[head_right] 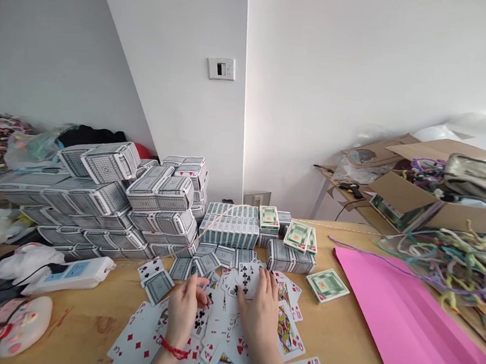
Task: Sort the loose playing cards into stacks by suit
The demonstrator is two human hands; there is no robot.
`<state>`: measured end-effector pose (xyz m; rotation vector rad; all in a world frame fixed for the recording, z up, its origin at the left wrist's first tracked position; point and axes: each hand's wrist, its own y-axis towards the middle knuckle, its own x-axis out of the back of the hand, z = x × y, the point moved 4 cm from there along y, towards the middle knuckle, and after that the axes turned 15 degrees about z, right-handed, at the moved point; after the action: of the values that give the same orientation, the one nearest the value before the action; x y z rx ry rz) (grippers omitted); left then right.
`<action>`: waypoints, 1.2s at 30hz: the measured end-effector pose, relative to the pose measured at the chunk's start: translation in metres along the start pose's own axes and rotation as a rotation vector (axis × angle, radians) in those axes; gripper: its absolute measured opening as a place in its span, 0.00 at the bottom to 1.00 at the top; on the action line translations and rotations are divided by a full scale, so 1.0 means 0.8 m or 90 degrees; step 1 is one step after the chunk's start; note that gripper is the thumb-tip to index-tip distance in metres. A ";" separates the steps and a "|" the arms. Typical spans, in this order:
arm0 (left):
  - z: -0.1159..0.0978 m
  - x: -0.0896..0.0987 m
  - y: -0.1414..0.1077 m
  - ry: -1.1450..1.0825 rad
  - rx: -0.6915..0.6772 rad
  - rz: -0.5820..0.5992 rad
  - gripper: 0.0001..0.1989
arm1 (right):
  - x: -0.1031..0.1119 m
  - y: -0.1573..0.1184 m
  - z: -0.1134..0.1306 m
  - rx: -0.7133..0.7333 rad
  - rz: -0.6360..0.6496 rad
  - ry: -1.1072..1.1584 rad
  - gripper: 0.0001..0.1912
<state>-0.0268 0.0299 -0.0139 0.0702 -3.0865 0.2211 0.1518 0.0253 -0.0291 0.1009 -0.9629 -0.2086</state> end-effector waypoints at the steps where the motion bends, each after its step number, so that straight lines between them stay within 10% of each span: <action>1: -0.002 -0.001 -0.001 0.007 -0.012 -0.002 0.26 | -0.002 0.000 -0.001 -0.006 0.014 -0.008 0.28; 15: -0.003 -0.029 -0.009 0.279 -0.098 0.144 0.20 | 0.003 -0.002 0.006 0.005 0.019 0.042 0.24; 36: -0.008 -0.034 -0.009 0.349 -0.143 0.172 0.15 | -0.006 -0.003 0.021 0.032 0.211 0.202 0.26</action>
<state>0.0008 0.0250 -0.0081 -0.3552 -2.5401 -0.0895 0.1348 0.0240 -0.0239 0.0173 -0.6563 0.1353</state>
